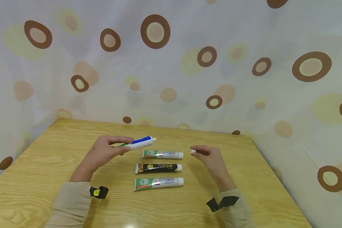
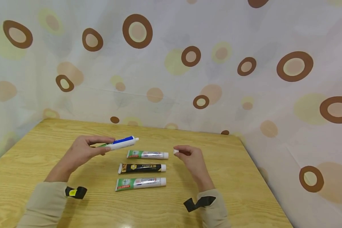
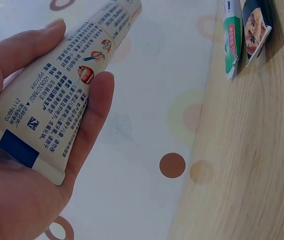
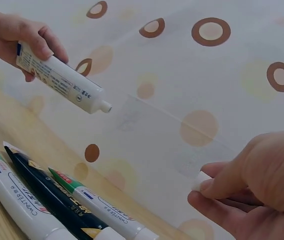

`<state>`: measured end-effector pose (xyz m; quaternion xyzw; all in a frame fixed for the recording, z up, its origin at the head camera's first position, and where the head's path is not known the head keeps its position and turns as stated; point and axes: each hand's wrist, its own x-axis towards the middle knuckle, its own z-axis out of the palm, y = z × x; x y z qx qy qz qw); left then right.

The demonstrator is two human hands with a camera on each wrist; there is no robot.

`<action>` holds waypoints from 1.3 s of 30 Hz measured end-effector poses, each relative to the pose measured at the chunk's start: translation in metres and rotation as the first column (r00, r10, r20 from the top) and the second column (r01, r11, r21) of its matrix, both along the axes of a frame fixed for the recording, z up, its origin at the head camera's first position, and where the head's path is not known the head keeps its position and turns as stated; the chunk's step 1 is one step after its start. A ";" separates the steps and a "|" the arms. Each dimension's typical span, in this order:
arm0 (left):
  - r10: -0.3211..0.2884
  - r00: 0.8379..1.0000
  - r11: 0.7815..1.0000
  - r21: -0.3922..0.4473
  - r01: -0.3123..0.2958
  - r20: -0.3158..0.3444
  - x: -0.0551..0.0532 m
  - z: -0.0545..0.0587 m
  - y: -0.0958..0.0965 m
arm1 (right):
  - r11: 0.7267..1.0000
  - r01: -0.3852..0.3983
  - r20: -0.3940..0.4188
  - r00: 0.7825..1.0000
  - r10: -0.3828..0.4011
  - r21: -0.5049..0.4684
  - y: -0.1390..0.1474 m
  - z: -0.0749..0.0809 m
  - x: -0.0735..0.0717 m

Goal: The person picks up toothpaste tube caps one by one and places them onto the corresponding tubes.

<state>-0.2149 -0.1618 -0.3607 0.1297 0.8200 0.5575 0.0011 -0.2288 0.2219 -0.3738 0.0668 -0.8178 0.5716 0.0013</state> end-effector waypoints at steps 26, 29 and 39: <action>-0.241 0.971 0.969 0.059 0.241 -0.007 0.002 -0.003 0.031 | 0.986 -0.157 -0.045 0.987 0.155 -0.051 -0.041 0.013 0.020; -0.246 0.969 0.968 0.053 0.245 0.004 0.003 -0.002 0.033 | 0.982 -0.177 -0.057 0.983 0.173 -0.064 -0.043 0.014 0.021; -0.262 0.965 0.964 0.061 0.260 0.017 0.002 -0.004 0.034 | 0.975 -0.216 -0.059 0.975 0.212 -0.056 -0.043 0.014 0.022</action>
